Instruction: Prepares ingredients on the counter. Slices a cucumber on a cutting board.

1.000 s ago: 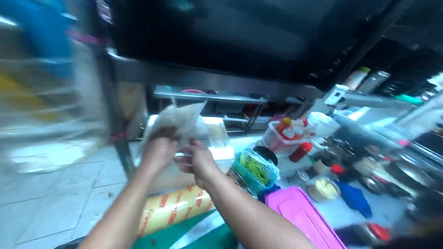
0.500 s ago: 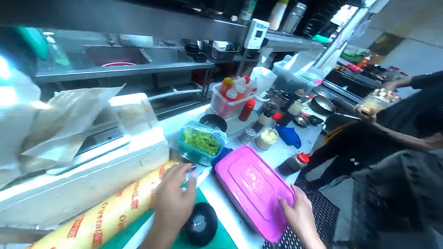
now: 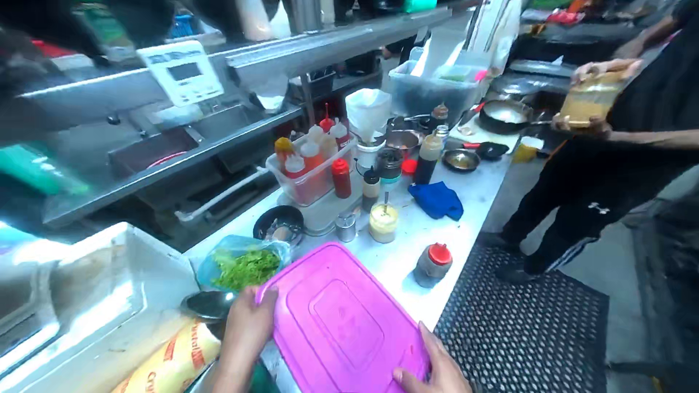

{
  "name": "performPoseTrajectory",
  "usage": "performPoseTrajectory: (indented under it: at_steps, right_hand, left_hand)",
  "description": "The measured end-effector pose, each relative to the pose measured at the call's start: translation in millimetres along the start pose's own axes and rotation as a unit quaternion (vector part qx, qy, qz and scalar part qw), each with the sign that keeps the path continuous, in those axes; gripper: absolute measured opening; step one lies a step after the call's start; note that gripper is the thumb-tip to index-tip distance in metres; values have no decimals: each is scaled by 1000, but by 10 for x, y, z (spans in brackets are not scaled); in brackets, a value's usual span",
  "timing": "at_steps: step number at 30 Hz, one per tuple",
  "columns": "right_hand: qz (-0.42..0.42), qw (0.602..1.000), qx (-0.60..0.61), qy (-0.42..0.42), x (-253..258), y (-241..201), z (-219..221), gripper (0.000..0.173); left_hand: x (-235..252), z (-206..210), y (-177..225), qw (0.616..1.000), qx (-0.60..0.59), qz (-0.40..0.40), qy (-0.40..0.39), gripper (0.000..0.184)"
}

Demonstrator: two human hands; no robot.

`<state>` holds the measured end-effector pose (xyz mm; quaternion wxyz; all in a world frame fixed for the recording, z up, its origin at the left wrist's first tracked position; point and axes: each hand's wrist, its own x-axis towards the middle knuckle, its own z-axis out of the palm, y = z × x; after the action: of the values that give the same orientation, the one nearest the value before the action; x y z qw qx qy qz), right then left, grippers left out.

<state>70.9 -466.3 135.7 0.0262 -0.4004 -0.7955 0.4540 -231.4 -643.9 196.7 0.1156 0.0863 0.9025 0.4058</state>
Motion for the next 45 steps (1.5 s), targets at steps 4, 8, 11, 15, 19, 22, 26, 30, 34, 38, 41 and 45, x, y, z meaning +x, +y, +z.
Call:
performPoseTrajectory:
  at_steps: [4,8,11,15,19,22,26,30,34,38,41,45]
  right_hand:
    - [-310,946,90,-41,203,402,-195,112]
    - [-413,904,105,3,629,479,-203,71]
    - [-430,893,92,93,988,473,-130,37]
    - [-406,899,41,157,1003,294,-213,36]
    - [-392,904,72,152,944,100,-268,35]
    - [-391,906,99,126,1071,100,-169,32]
    - [-393,910,88,104,1139,155,-20,32]
    - [-389,916,63,71,1105,192,30,32]
    - [-370,926,36,69,1038,196,39,35]
    - [-378,915,-21,140,887,94,100,39]
    - [-440,881,-10,176,562,-290,328,33]
    - [-497,866,51,-15,132,-1114,1159,28]
  left_hand:
    - [74,73,825,987,-135,-83,18,24]
    - [200,380,1214,975,-176,-134,-25,37]
    - [132,544,1170,976,-183,-108,-43,46]
    - [-263,566,602,1000,-2,-10,18,41]
    - [-851,661,67,993,117,-14,9,37]
    - [-1204,720,-259,988,140,-37,45,32]
    - [-1572,498,-592,983,149,-70,85,28]
    - [-1863,130,-1014,967,162,-132,149,26]
    - [-2070,-131,-1359,954,150,-185,179,25]
    - [-2147,-330,-1669,958,140,-171,181,26]
    - [-2088,-389,-1915,968,165,-68,175,28]
    - [-1916,-327,-2112,963,228,124,68,37]
